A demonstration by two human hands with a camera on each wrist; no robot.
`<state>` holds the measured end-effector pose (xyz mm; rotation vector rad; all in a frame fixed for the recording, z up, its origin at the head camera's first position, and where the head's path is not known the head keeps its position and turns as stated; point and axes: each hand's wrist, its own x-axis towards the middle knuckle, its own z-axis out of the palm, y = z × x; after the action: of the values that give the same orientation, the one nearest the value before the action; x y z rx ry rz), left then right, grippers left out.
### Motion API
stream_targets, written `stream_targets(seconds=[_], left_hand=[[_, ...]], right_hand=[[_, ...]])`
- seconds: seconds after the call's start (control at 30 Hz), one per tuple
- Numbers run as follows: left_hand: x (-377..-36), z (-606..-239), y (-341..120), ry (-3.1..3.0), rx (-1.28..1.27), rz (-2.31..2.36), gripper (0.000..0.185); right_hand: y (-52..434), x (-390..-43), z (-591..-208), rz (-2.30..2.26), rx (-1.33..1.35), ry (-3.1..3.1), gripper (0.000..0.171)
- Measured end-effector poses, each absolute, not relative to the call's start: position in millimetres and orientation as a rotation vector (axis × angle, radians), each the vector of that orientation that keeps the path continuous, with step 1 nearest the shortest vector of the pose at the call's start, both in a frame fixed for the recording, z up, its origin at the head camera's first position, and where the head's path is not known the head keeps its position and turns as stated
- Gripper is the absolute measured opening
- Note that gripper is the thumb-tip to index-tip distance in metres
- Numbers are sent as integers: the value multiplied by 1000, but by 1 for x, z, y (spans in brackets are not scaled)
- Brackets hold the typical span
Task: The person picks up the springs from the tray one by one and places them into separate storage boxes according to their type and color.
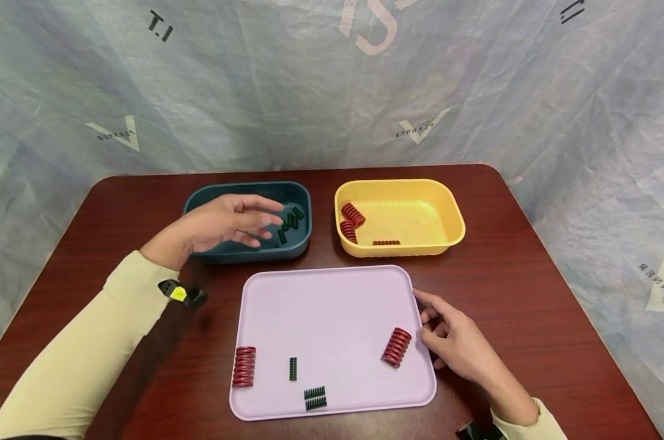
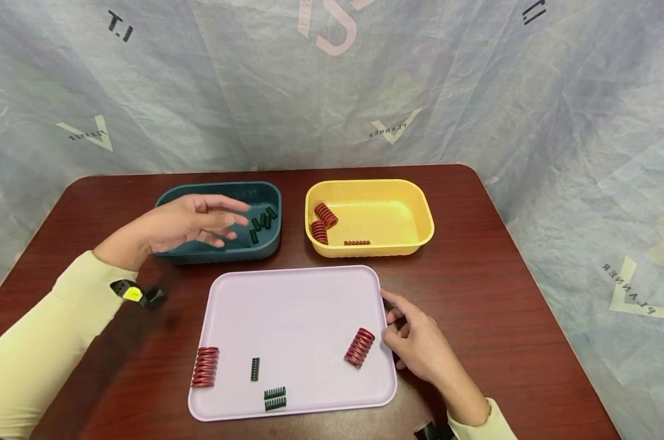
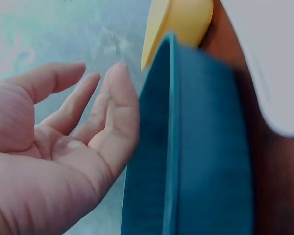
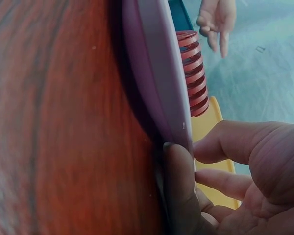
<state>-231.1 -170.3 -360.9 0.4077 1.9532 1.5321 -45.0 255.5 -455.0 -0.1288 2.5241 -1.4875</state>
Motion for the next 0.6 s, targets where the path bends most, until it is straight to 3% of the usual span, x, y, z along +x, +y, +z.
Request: stream_targets(seconds=[0.6], left_hand=[[-156, -390, -123, 1695, 553, 1190, 37]], right_hand=[[255, -45, -454, -1476, -140, 2542, 63]])
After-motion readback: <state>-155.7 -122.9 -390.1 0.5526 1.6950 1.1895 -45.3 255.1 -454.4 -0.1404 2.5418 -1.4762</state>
